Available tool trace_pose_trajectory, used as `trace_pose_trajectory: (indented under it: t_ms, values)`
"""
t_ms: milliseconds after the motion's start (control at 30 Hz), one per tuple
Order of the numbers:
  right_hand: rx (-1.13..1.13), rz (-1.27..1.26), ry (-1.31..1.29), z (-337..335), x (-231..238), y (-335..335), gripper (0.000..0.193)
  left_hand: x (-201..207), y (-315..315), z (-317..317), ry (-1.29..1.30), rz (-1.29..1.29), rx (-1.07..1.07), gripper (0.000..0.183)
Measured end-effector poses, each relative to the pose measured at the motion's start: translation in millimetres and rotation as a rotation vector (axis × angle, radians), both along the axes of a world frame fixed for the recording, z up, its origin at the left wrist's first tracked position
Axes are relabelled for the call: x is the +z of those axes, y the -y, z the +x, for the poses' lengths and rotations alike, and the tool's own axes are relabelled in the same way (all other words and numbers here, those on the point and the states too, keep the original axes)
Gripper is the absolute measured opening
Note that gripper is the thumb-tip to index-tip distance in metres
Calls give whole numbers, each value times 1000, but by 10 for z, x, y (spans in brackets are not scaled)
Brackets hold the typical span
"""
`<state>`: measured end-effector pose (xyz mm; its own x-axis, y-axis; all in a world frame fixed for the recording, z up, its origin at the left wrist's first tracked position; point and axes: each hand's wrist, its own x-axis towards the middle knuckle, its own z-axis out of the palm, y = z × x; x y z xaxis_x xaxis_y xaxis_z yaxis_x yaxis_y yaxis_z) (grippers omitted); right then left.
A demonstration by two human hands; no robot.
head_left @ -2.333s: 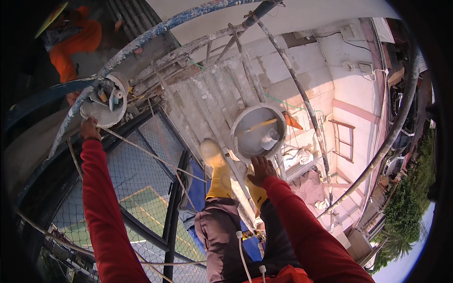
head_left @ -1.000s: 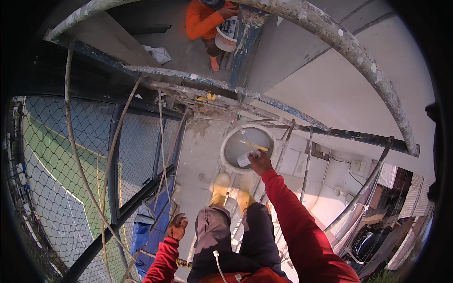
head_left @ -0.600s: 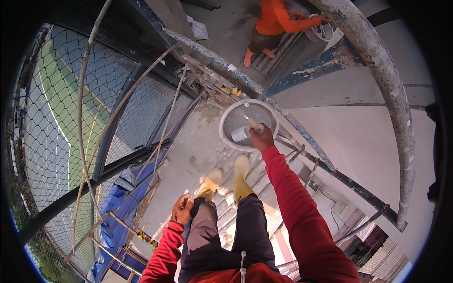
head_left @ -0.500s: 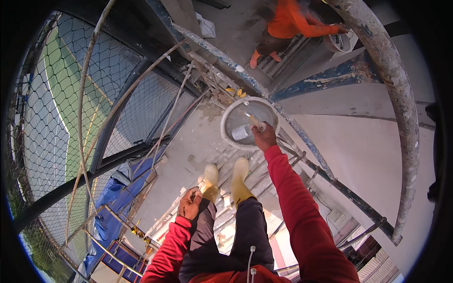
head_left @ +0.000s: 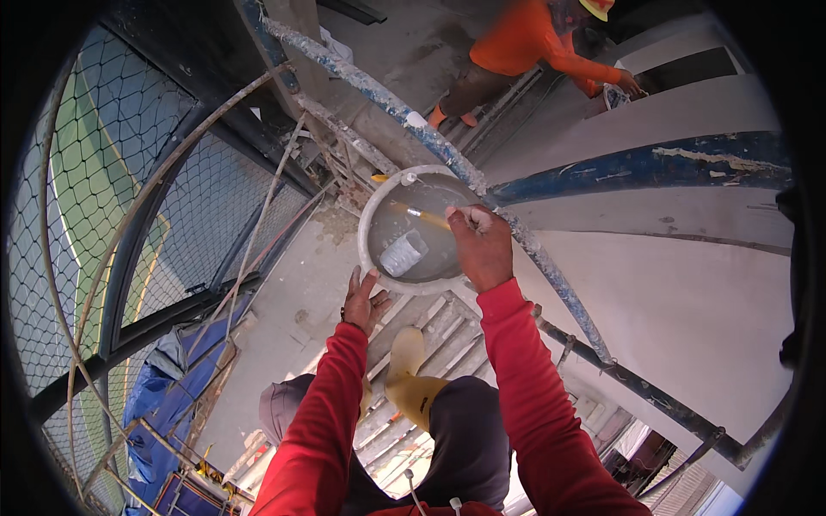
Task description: The person assembles scaffolding on a construction site. They lift and position wooden planks onto the metal frame, then secure metal poles using wire ties. Another worker is visible nearby.
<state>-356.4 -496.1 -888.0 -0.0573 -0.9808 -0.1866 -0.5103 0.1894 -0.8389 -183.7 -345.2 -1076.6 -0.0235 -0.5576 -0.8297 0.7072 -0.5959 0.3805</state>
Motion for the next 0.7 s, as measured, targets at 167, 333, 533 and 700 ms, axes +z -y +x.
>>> trace_pose_trajectory:
  t_ms: [167, 333, 533, 700]
  values:
    - [-3, -163, -51, 91, -145, -8, 25, -264, 469, -81, -214, -128, 13, 48]
    - [-21, -272, -170, 271, -310, -29, 22, -406, 662, -244, -95, -218, -43, 35]
    - [128, -290, -340, 423, -423, -51, 28, -641, 911, -342, -147, -230, 25, 43]
    - [156, -376, -361, 440, -575, -6, 35, -878, 1075, -421, -122, -250, 52, 42]
